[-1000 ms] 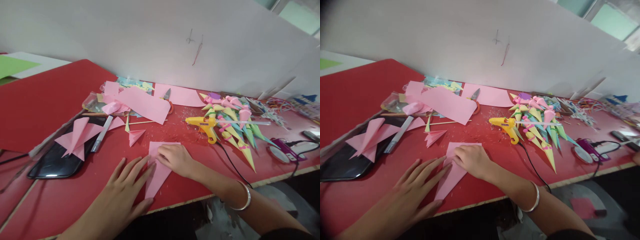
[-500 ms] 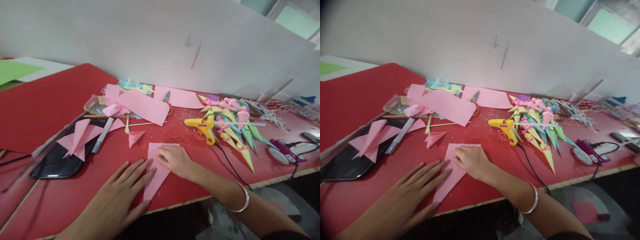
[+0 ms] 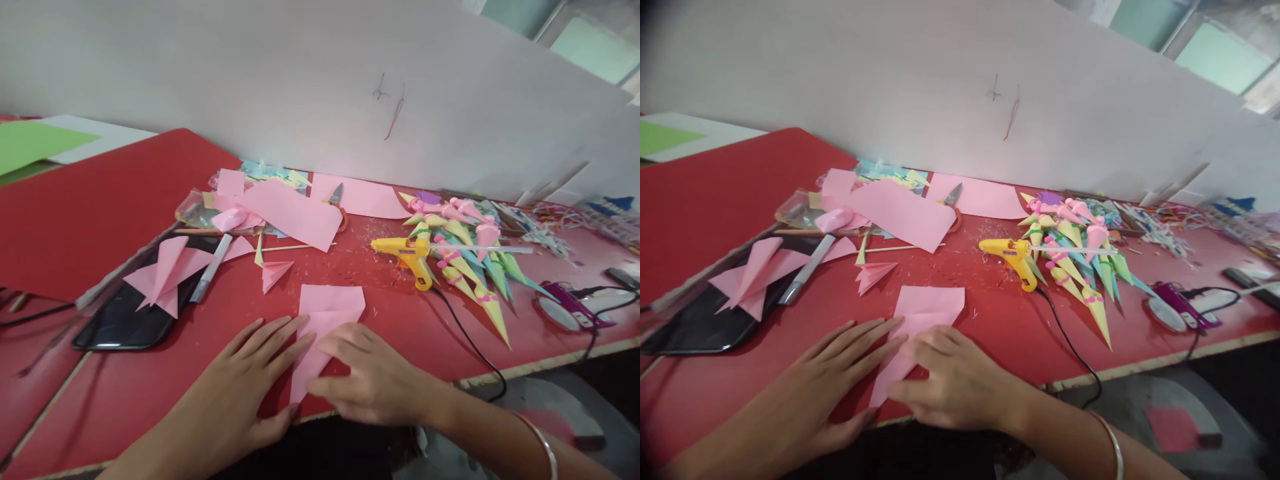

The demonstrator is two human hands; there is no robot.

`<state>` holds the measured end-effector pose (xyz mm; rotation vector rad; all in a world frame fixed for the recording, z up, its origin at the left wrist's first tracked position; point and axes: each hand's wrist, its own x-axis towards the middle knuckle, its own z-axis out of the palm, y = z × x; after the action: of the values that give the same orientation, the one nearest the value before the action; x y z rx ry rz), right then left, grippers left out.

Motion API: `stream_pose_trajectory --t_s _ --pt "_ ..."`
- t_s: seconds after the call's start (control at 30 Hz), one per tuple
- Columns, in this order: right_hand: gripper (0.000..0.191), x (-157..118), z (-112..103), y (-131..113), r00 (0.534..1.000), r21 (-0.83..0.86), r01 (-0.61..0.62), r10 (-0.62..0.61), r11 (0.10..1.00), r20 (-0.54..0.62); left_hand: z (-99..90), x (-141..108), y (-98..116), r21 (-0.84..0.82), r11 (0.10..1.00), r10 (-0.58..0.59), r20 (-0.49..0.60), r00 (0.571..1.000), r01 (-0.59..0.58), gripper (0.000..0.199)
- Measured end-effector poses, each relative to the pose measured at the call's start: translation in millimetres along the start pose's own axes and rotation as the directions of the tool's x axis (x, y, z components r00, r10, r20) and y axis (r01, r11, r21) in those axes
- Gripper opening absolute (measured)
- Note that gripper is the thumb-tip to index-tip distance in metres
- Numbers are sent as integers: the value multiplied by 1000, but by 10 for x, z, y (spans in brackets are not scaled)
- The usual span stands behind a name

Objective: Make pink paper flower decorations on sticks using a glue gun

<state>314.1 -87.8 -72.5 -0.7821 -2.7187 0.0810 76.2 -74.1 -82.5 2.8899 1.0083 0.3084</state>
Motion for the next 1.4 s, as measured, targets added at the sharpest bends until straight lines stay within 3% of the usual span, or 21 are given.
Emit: stream_pose_trajectory --t_s 0.17,0.37,0.57,0.67,0.9,1.1,1.23,1.4 --pt "31 -118 11 -133 997 23 -63 62 998 44 3 14 3 6 1000 -5 5 1000 5 69" --pt "38 -254 -24 -23 975 65 -215 210 975 68 -13 6 16 34 999 6 -18 1000 -5 73" --pt "37 -451 -141 170 875 11 -480 478 877 84 8 -10 -7 31 1000 3 -26 1000 -2 76" --pt "35 -484 -182 238 836 -40 -543 545 839 62 13 -10 -14 8 1000 -6 -10 1000 6 76" --pt "39 -434 -183 315 810 -180 -584 582 792 -68 54 -13 -48 -55 998 -8 8 1000 9 76" --pt "48 -287 -108 139 912 -6 -387 384 922 145 52 -19 -163 -131 991 3 79 997 7 75" --pt "58 -164 -60 -75 886 -65 -428 433 902 169 73 21 -109 -130 989 -60 50 997 66 69" --pt "64 -36 -41 -229 867 11 -476 467 880 173 47 126 85 -99 995 -8 19 1000 10 62"
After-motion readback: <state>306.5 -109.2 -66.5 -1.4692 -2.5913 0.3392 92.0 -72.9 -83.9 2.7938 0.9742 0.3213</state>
